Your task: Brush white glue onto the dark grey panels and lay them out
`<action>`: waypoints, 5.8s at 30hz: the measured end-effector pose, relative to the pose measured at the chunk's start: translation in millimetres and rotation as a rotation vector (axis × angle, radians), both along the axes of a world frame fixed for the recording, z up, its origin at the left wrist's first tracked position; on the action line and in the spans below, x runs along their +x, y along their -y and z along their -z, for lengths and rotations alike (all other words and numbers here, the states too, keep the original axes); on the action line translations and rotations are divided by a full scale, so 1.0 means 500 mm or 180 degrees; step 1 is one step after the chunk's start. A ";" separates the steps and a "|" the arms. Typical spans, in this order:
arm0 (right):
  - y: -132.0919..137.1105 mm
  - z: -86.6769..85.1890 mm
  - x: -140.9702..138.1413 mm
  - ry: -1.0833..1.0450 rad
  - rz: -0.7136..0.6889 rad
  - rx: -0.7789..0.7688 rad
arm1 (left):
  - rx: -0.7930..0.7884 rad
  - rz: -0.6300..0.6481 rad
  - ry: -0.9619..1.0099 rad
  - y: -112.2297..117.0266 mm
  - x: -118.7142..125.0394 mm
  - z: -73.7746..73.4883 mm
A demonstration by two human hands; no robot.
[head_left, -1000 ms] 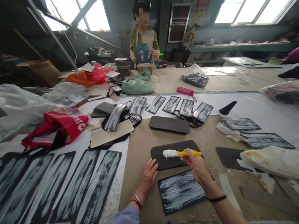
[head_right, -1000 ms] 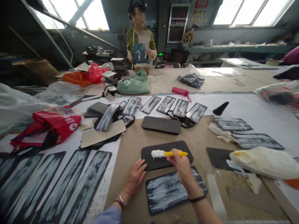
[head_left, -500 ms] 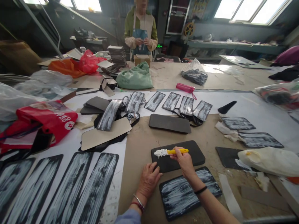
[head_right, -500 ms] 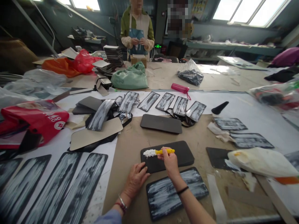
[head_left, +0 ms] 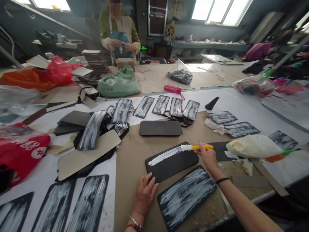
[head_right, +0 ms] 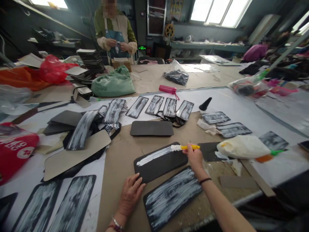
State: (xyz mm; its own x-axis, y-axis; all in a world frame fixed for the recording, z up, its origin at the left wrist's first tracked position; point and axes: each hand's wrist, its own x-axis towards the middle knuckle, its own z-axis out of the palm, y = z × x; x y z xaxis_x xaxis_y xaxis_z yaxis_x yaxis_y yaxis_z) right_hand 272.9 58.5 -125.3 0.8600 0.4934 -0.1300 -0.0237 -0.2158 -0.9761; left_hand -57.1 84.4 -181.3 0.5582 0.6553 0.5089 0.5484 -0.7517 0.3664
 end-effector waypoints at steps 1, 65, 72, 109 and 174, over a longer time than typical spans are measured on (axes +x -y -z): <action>0.002 0.000 0.012 0.0088 0.0008 -0.0080 | 0.0012 0.0002 -0.0001 0.000 0.000 0.000; 0.058 -0.066 -0.286 -0.0104 -0.1235 0.0235 | -0.0392 0.0126 -0.0147 -0.015 -0.026 -0.040; 0.052 -0.008 -0.237 -0.0113 -0.1106 0.0033 | -0.0279 0.0143 -0.0214 -0.013 -0.024 -0.039; 0.013 -0.004 -0.060 0.0037 -0.0375 0.0057 | -0.0115 0.0148 -0.0216 -0.014 -0.011 -0.041; 0.115 -0.073 -0.170 0.3152 -0.2058 0.0072 | -0.3229 -0.1807 0.0999 0.037 0.058 -0.058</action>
State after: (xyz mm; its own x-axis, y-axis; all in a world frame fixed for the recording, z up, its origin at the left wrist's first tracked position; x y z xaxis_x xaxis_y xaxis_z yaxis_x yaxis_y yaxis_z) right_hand 188.1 1.2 -89.0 0.1709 0.8675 0.4671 0.8525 0.1075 -0.5115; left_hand -28.3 65.8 -152.2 0.0048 0.9480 -0.3183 0.4887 0.2755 0.8278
